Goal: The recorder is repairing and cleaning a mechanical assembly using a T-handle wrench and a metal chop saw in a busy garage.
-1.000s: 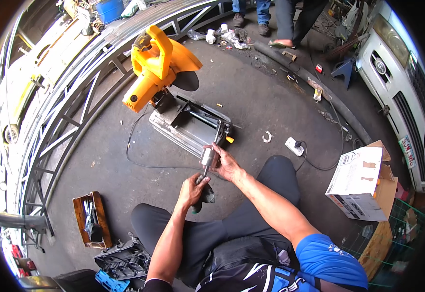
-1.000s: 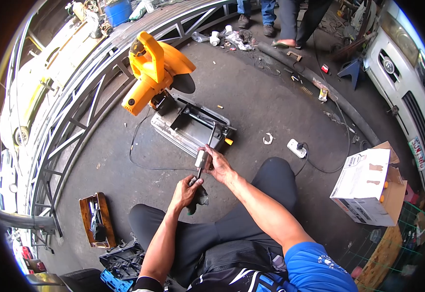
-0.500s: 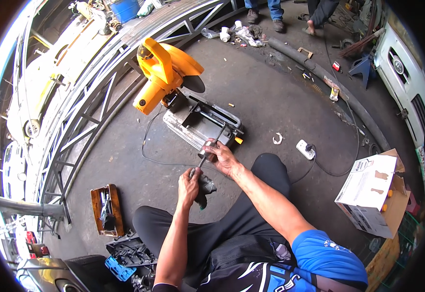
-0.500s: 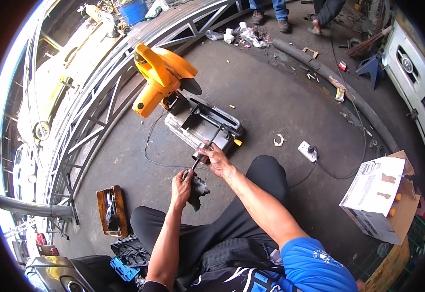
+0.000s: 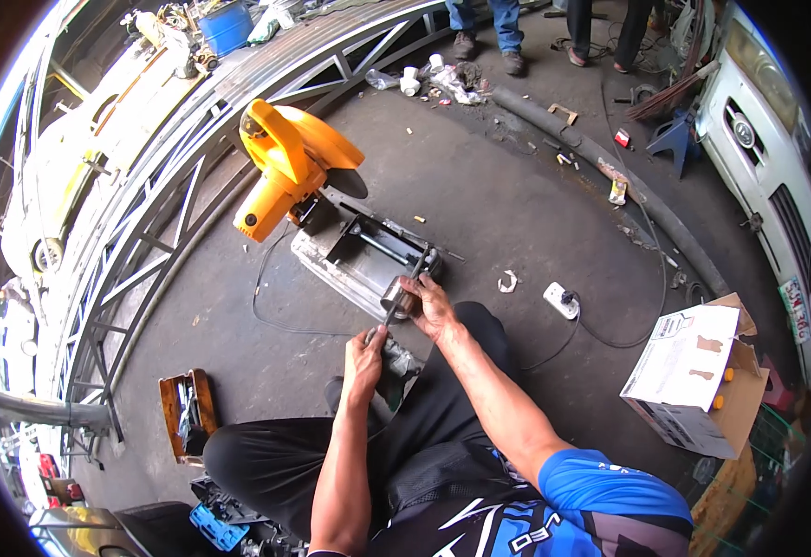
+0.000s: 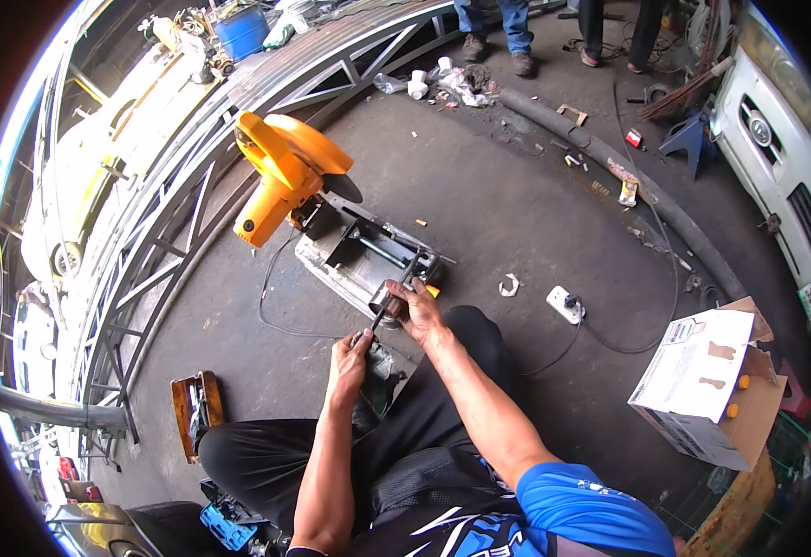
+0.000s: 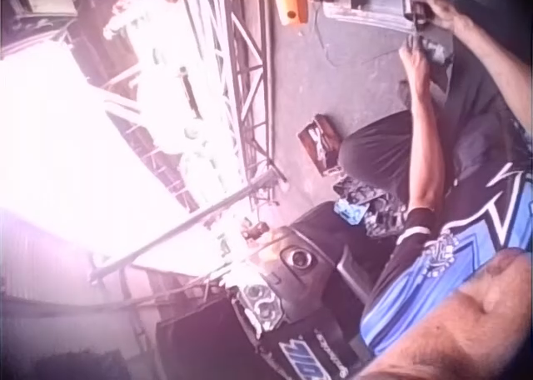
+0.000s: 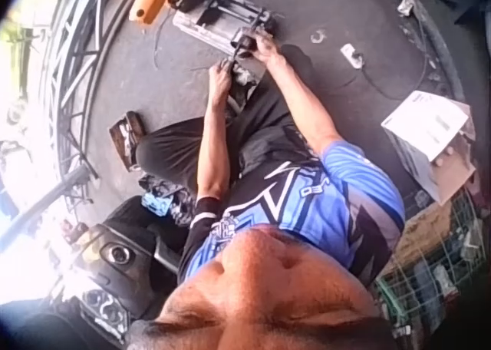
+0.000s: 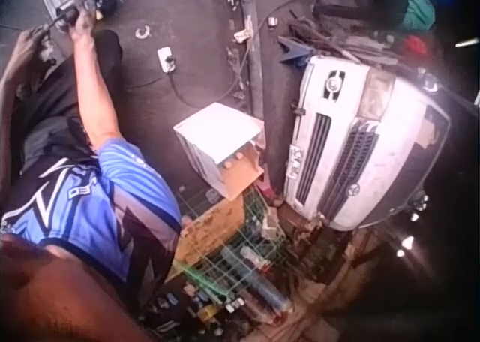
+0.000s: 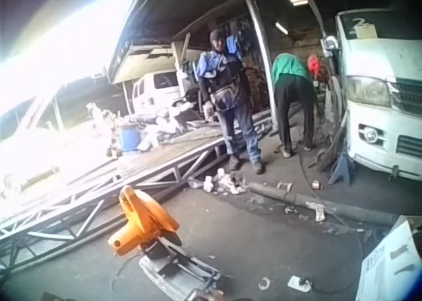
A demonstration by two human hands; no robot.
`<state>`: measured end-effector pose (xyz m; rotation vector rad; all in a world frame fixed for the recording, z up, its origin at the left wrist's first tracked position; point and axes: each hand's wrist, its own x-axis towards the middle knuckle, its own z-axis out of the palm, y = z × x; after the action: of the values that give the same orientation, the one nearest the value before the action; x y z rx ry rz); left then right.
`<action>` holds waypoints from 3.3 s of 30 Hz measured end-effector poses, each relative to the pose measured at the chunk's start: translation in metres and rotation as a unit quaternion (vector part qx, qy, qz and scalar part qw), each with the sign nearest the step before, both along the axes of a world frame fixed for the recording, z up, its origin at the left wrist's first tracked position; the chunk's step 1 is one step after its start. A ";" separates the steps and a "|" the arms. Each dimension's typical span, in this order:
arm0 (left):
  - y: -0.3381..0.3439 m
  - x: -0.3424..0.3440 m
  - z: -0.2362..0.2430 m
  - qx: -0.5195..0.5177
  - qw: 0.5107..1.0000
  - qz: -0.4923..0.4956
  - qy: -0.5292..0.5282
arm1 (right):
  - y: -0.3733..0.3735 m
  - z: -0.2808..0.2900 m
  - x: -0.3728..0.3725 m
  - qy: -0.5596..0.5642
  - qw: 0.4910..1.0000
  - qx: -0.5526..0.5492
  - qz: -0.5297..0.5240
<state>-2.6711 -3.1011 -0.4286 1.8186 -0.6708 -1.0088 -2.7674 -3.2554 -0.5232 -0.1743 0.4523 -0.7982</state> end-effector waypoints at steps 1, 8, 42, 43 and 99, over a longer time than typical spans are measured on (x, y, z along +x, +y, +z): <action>0.000 -0.002 0.000 0.000 1.000 0.006 0.008 | 0.003 0.000 -0.002 0.010 1.000 -0.001 -0.003; -0.005 -0.025 0.017 -0.017 0.867 -0.100 -0.488 | -0.007 0.017 0.000 0.164 0.986 -0.019 -0.009; 0.028 -0.054 0.097 0.021 0.987 -0.056 0.148 | 0.007 0.096 -0.061 -0.077 0.988 -0.115 -0.068; 0.027 -0.055 0.099 0.028 0.985 -0.062 0.158 | 0.012 0.099 -0.059 -0.084 0.988 -0.115 -0.061; 0.044 0.011 0.067 0.192 0.797 -0.416 -0.394 | 0.035 0.019 -0.035 0.014 0.993 -0.041 0.111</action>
<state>-2.6605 -3.0573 -0.3615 2.3579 -2.0403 -0.9066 -2.8029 -3.2202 -0.5043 -0.3082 0.4187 -0.5971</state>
